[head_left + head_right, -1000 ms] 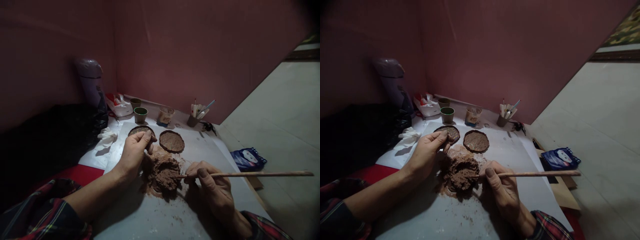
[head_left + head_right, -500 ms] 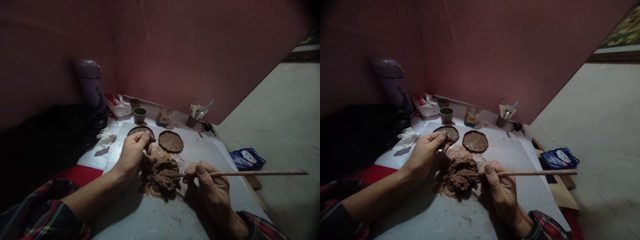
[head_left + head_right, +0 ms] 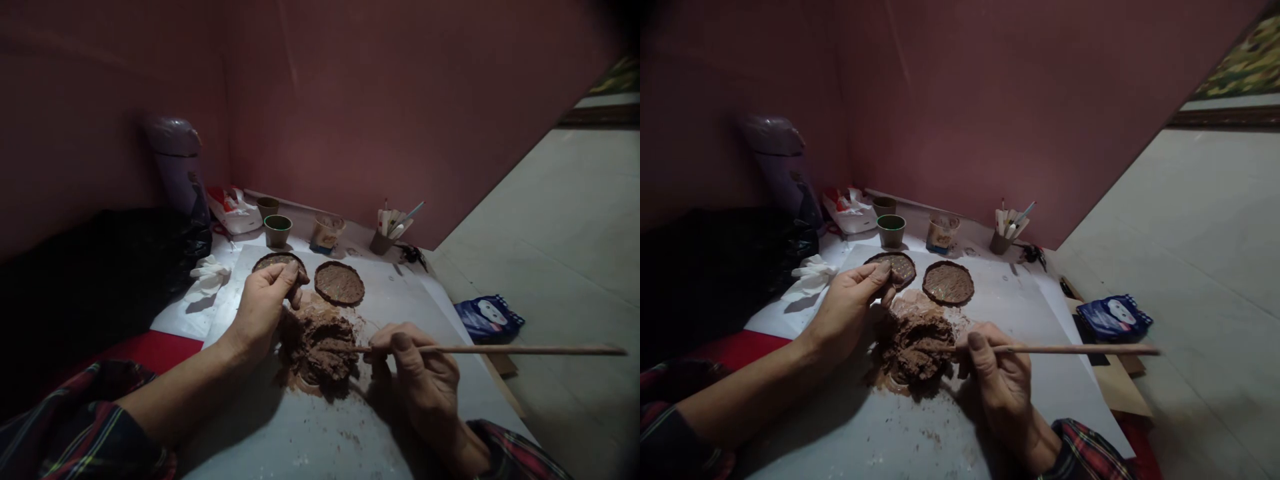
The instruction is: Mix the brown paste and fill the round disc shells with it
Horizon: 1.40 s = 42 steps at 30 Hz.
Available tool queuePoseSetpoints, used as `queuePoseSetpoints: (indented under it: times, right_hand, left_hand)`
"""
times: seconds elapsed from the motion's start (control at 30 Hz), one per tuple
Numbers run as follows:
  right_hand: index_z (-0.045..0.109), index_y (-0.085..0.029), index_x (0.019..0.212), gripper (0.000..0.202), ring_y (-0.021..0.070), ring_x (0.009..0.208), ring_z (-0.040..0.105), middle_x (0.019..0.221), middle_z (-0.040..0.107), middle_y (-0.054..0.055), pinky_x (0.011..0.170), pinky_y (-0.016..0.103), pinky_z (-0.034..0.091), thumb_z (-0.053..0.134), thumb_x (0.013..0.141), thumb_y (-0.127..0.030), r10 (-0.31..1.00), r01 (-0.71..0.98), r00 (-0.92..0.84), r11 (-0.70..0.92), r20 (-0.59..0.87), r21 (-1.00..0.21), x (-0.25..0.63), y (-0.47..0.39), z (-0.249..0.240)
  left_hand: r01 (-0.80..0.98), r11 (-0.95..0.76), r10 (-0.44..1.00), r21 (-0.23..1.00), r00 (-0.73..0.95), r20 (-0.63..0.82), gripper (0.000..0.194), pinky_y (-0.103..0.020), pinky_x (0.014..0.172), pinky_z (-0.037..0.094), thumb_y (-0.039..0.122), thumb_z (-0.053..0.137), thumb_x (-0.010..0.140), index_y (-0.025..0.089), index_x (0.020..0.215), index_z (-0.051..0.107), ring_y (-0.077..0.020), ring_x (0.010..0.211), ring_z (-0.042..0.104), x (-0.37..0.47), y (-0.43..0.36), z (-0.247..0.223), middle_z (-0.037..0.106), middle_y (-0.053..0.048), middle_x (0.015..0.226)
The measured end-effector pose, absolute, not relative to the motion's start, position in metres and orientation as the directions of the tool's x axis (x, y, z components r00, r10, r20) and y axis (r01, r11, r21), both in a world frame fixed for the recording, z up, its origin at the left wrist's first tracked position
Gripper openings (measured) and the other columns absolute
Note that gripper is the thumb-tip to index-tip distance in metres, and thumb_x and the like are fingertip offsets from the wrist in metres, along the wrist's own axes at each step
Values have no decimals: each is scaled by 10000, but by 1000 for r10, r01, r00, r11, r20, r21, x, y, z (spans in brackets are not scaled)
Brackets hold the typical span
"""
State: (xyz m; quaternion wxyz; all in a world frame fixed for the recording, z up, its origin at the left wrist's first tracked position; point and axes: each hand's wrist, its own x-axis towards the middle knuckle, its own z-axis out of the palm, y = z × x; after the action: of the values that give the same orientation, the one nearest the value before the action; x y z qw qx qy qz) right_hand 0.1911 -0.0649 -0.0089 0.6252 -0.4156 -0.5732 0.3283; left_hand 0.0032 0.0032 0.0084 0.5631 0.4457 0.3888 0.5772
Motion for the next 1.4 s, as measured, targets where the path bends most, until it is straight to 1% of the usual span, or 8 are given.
queuePoseSetpoints:
  times: [0.17, 0.4, 0.57, 0.73, 0.93, 1.13, 1.3, 1.4]
  right_hand:
    - [643, -164, 671, 297, 111, 480, 512, 555, 549, 5, 412, 218, 420, 529, 889, -331, 893, 217, 135, 396, 430, -892, 196, -65, -14]
    - [621, -148, 634, 293, 105, 378, 525, 502, 569, -3, 291, 179, 377, 611, 828, -368, 839, 9, 419, 377, 346, -926, 198, -58, -12]
    - [598, -151, 608, 298, 93, 399, 522, 525, 568, -4, 323, 178, 394, 603, 836, -342, 803, 2, 444, 444, 398, -896, 196, -56, -10]
    - [612, -135, 666, 330, 113, 344, 530, 483, 603, 17, 288, 189, 402, 662, 761, -447, 891, -21, 385, 269, 241, -963, 194, -53, -9]
    - [585, -142, 616, 331, 97, 300, 506, 412, 567, -13, 249, 156, 355, 689, 725, -437, 800, -119, 562, 326, 207, -938, 200, -48, -1]
    - [613, -133, 684, 331, 97, 324, 526, 479, 620, 17, 286, 166, 398, 684, 738, -451, 919, -121, 366, 206, 149, -971, 197, -48, -7]
    - [601, -138, 627, 327, 91, 344, 529, 466, 577, -14, 271, 149, 376, 689, 735, -434, 817, -88, 516, 349, 257, -933, 197, -51, -6]
    - [598, -145, 622, 314, 87, 336, 523, 469, 576, -19, 266, 149, 371, 684, 735, -425, 809, -148, 538, 369, 238, -918, 200, -49, -3]
  left_hand:
    - [-307, -68, 996, 949, 34, 83, 274, -206, 423, 245, 382, 594, 806, 136, 684, 596, -67, 432, 356, 3, 3, 7, 479, 25, 497]
    - [-317, -49, 996, 947, 51, 69, 277, -195, 422, 243, 383, 573, 821, 133, 702, 586, -63, 440, 353, 3, 3, 7, 478, 24, 507]
    - [-327, -60, 996, 943, 39, 77, 274, -194, 441, 276, 374, 590, 807, 131, 679, 585, -71, 453, 387, 3, 3, 9, 479, 24, 499]
    - [-317, -55, 996, 947, 43, 73, 275, -197, 445, 278, 376, 587, 811, 133, 683, 588, -68, 435, 377, 3, 3, 9, 477, 31, 488]
    - [-295, -75, 995, 953, 34, 89, 266, -193, 468, 303, 362, 566, 825, 134, 689, 586, -77, 479, 400, 3, 3, 8, 486, 18, 507]
    - [-303, -58, 996, 951, 46, 75, 273, -192, 438, 265, 370, 569, 825, 135, 688, 584, -63, 443, 363, 3, 3, 8, 472, 28, 496]
    - [-307, -52, 996, 950, 50, 71, 275, -195, 434, 278, 381, 579, 817, 135, 692, 585, -65, 440, 372, 3, 2, 9, 468, 30, 498]
    - [-303, -38, 997, 952, 58, 58, 282, -192, 424, 274, 392, 570, 820, 137, 698, 577, -65, 439, 367, 3, 2, 9, 459, 32, 506]
